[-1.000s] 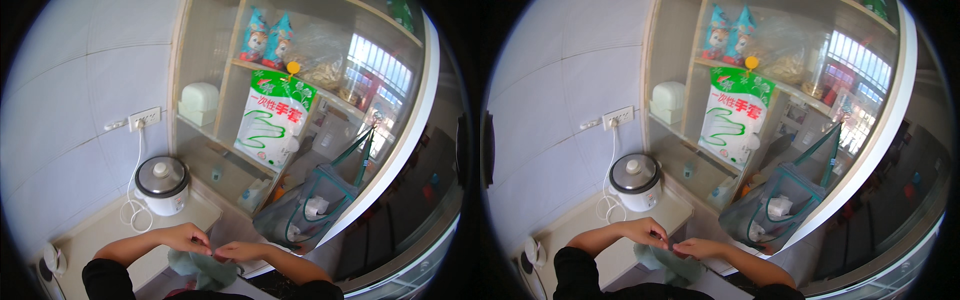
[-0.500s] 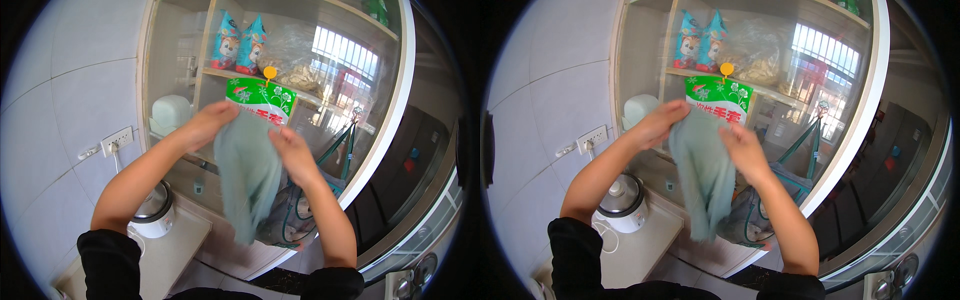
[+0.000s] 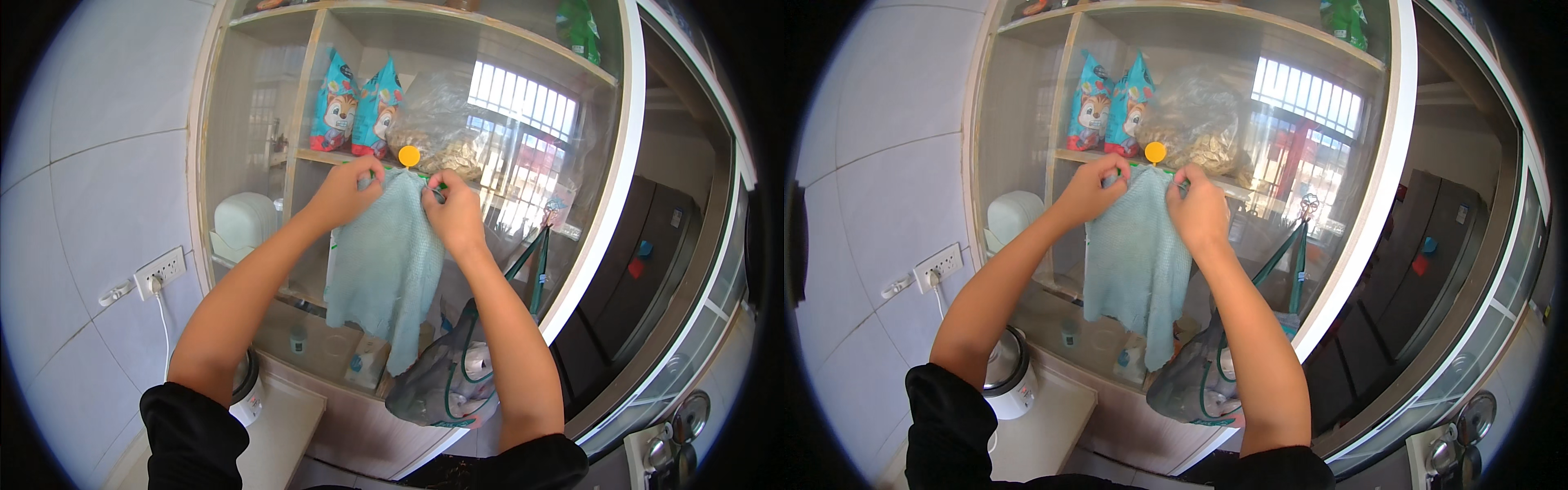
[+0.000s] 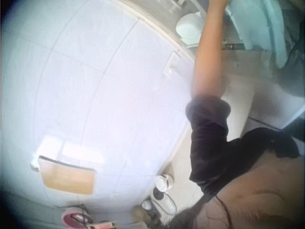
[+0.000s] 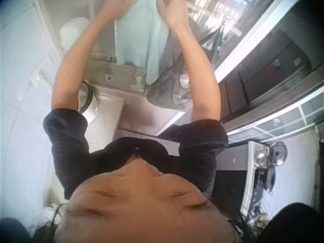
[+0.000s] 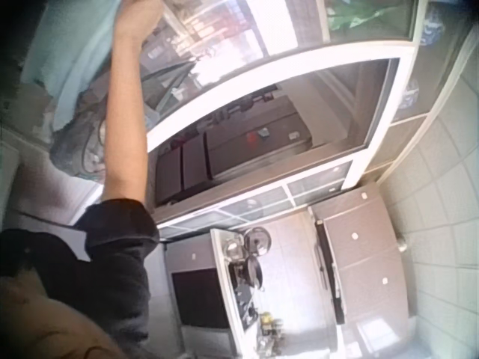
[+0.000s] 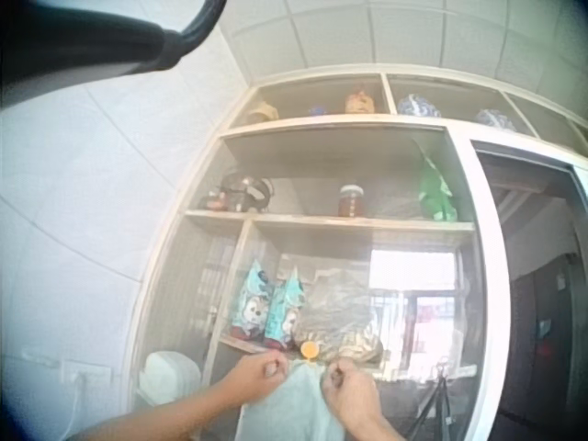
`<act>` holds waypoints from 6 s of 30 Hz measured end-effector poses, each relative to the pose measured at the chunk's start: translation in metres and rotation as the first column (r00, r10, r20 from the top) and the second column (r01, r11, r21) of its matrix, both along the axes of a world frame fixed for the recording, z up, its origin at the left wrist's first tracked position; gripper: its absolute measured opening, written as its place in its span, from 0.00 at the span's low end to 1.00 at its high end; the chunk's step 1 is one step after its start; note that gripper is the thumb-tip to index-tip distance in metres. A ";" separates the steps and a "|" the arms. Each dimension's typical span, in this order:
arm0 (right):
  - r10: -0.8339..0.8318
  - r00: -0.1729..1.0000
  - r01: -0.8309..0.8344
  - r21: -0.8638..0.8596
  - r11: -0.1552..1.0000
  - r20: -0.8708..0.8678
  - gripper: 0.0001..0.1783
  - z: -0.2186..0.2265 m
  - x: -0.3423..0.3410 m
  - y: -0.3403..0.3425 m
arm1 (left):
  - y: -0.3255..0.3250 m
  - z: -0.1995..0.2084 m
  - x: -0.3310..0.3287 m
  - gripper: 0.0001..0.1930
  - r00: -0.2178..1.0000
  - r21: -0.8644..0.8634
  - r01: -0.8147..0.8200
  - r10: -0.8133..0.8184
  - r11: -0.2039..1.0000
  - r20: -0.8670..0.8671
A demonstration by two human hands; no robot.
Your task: The person washes a white bowl, a pair of scissors, a knife, and a wooden cutting board in a kitchen sink using a blue cloth. They then wash a plastic strainer and a light blue cloth, wringing them out. Finally, the person wipes the countertop with the light blue cloth and washes a white plate, placing the items in a drying rack.
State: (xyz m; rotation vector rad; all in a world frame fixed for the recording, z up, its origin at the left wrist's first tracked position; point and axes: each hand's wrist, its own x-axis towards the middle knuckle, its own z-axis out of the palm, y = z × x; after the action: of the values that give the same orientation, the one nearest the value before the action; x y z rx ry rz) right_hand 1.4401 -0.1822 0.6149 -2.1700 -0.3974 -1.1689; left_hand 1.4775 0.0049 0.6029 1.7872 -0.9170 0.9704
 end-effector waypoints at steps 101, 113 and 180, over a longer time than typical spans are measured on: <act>-0.719 -0.523 0.064 0.819 -0.570 -0.459 0.06 -0.301 -1.254 0.298 | -0.270 -0.385 -1.224 0.17 -0.264 -0.029 -0.188 0.078 -0.982 -0.961; -0.590 -0.557 -0.137 0.765 -0.629 -0.585 0.07 -0.357 -1.162 0.259 | -0.175 -0.399 -1.226 0.11 -0.033 -0.256 -0.590 0.340 -0.766 -0.940; 0.313 -0.932 -0.286 -0.162 -0.944 -0.181 0.07 -0.281 -1.493 0.467 | 0.054 -0.274 -1.527 0.09 -0.780 0.032 -0.186 0.128 -0.982 -0.612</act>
State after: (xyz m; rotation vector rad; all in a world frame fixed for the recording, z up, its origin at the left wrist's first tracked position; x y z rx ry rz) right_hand -0.0532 0.2852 0.3340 0.0488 -2.2838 0.5174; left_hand -0.0497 0.0585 0.3289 0.9448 2.6323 1.7705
